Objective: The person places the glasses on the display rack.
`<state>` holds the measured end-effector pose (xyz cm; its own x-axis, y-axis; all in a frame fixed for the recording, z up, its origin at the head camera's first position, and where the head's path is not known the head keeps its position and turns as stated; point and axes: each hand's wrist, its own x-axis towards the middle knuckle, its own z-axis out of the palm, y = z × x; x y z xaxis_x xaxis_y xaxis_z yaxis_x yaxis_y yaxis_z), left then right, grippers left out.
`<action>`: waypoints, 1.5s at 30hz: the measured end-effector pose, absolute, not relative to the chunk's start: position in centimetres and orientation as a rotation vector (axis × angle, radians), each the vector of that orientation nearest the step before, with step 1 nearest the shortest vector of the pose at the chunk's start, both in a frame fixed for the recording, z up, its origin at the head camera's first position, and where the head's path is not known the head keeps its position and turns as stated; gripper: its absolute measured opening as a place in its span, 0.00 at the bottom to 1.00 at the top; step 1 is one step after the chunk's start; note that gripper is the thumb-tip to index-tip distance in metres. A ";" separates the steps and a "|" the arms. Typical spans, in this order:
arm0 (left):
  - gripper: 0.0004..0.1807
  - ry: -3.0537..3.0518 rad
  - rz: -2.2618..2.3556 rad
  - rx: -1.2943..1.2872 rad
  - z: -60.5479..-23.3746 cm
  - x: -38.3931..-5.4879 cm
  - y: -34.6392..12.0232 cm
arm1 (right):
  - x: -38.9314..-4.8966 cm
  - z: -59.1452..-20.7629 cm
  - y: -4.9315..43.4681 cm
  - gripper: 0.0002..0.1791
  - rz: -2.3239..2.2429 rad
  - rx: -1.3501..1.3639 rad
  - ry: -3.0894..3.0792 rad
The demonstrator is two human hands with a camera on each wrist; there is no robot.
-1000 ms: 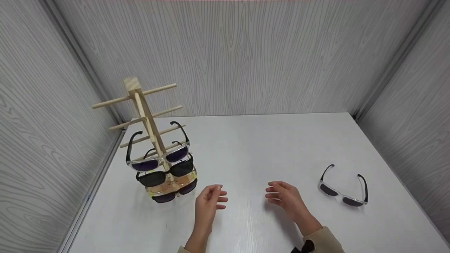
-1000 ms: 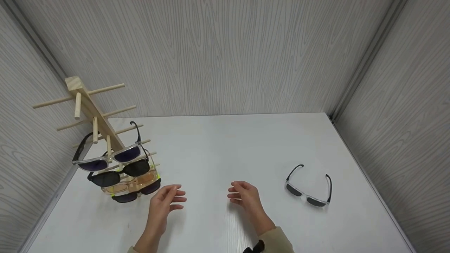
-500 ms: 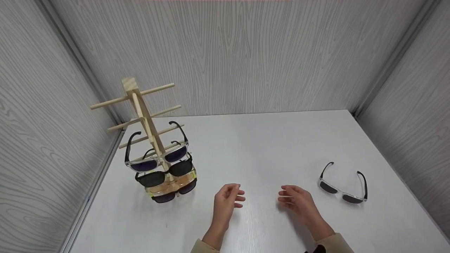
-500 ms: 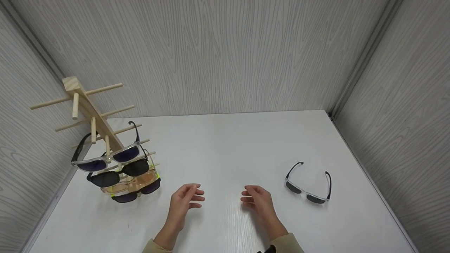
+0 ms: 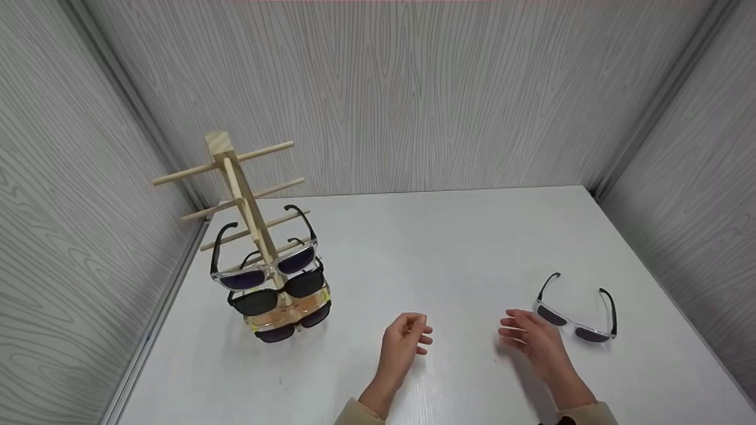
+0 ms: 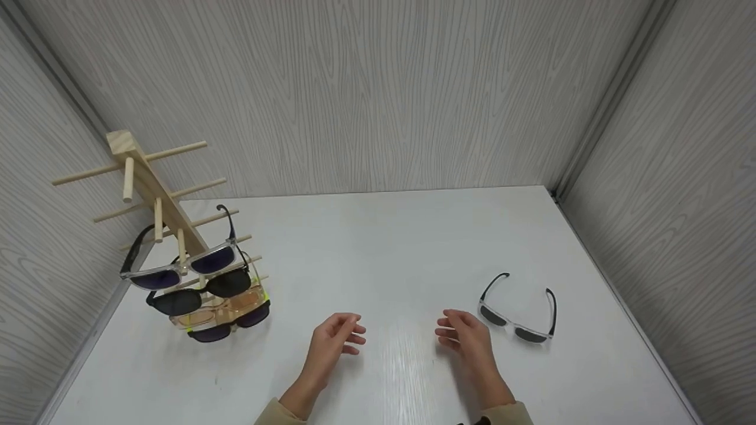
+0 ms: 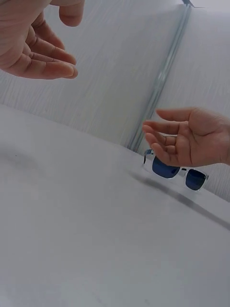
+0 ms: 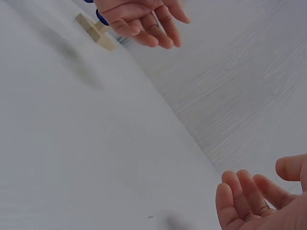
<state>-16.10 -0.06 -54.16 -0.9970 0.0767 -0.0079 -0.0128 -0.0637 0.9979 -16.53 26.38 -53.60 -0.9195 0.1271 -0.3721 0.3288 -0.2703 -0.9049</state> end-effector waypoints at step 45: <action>0.09 2.116 2.007 0.320 -53.1 -18.5 10.6 | -11.1 -51.9 39.1 0.18 -2.625 0.990 1.756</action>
<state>-18.53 10.64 -53.14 -0.9550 0.2966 -0.0011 0.0145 0.0504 0.9986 -11.10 39.12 -51.92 -0.8082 0.4480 -0.3824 0.1825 -0.4267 -0.8858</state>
